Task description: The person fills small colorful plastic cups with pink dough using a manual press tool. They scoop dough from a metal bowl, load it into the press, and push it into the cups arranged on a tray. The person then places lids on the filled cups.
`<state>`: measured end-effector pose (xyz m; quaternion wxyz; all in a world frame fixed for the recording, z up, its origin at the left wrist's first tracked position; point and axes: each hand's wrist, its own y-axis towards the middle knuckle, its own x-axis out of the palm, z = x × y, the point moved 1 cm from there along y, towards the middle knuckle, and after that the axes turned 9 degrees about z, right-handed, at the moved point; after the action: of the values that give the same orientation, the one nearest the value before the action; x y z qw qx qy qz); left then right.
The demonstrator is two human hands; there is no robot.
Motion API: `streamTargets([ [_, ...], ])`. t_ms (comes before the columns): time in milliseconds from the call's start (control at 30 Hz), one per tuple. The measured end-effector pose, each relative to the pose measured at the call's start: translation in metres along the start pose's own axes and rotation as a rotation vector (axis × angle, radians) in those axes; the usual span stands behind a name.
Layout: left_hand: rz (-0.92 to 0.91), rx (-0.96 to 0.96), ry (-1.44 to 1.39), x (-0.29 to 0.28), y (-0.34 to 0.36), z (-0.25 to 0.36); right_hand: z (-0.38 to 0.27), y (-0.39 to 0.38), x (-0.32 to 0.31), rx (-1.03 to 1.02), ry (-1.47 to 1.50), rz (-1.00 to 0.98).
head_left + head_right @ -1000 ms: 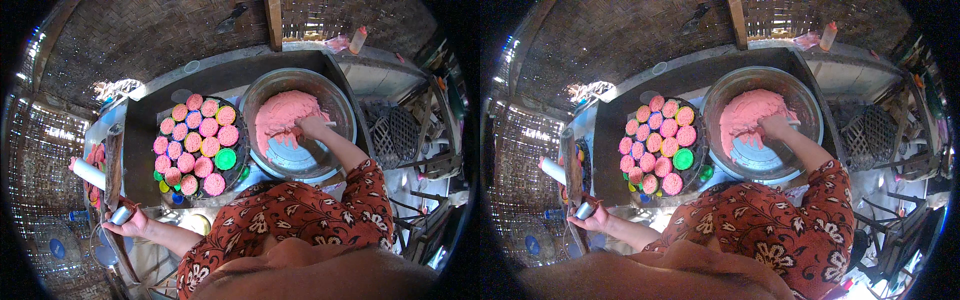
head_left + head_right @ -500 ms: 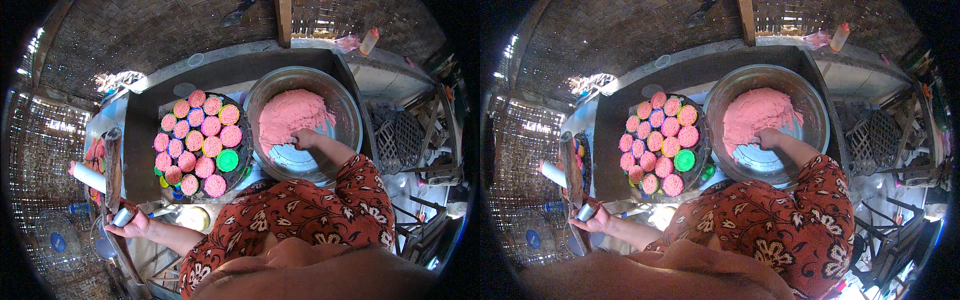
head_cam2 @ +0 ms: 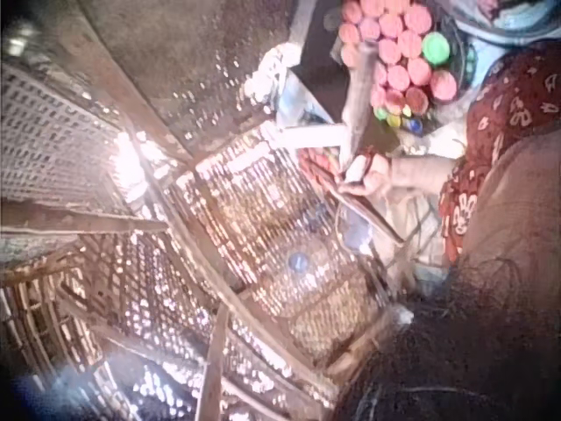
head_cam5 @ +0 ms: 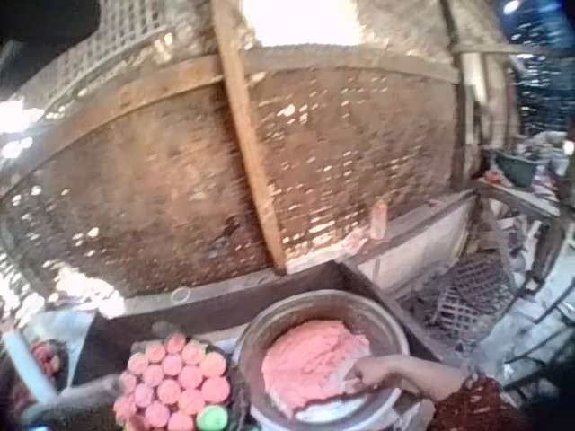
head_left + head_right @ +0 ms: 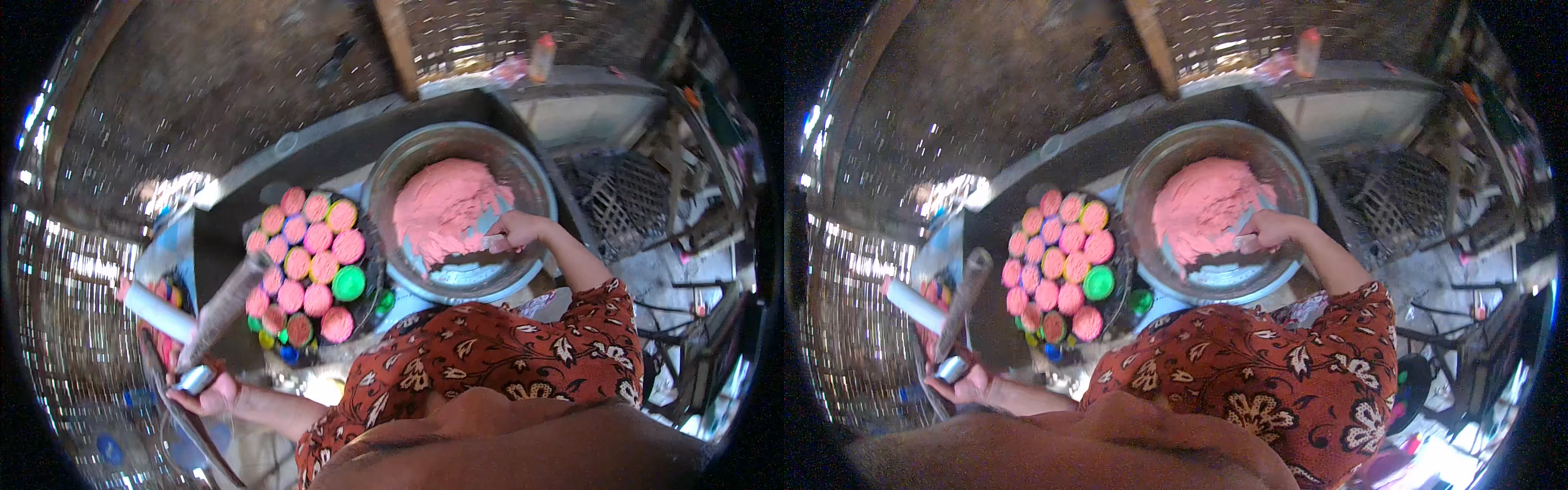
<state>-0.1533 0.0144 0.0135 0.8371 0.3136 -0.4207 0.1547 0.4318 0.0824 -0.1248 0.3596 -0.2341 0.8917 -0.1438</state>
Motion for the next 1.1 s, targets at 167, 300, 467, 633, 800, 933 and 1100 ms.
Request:
streamTargets([
  [167, -0.129, -0.150, 0.163, 0.028, 0.021, -0.076, 0.016, -0.070, 0.004, -0.282, 0.013, 0.314],
  [300, -0.307, -0.311, 0.264, 0.086, 0.019, -0.171, -0.012, -0.127, 0.030, -0.278, 0.825, 0.275],
  [467, -0.611, -0.594, 0.305, 0.167, -0.040, -0.288, 0.011, -0.140, 0.075, -0.362, 1.037, 0.491],
  [633, -0.911, -0.802, 0.286, 0.224, -0.106, -0.377, 0.020, -0.143, 0.082, -0.495, 1.351, 0.394],
  [800, -1.117, -0.886, 0.300, 0.245, -0.147, -0.414, 0.049, -0.141, 0.080, -0.368, 1.203, 0.559],
  [933, -1.177, -0.832, 0.322, 0.248, -0.105, -0.405, 0.037, -0.144, 0.069, -0.435, 1.180, 0.570],
  [1100, -1.368, -0.653, 0.362, 0.256, -0.073, -0.385, 0.038, -0.181, 0.031, -0.428, 1.185, 0.695],
])
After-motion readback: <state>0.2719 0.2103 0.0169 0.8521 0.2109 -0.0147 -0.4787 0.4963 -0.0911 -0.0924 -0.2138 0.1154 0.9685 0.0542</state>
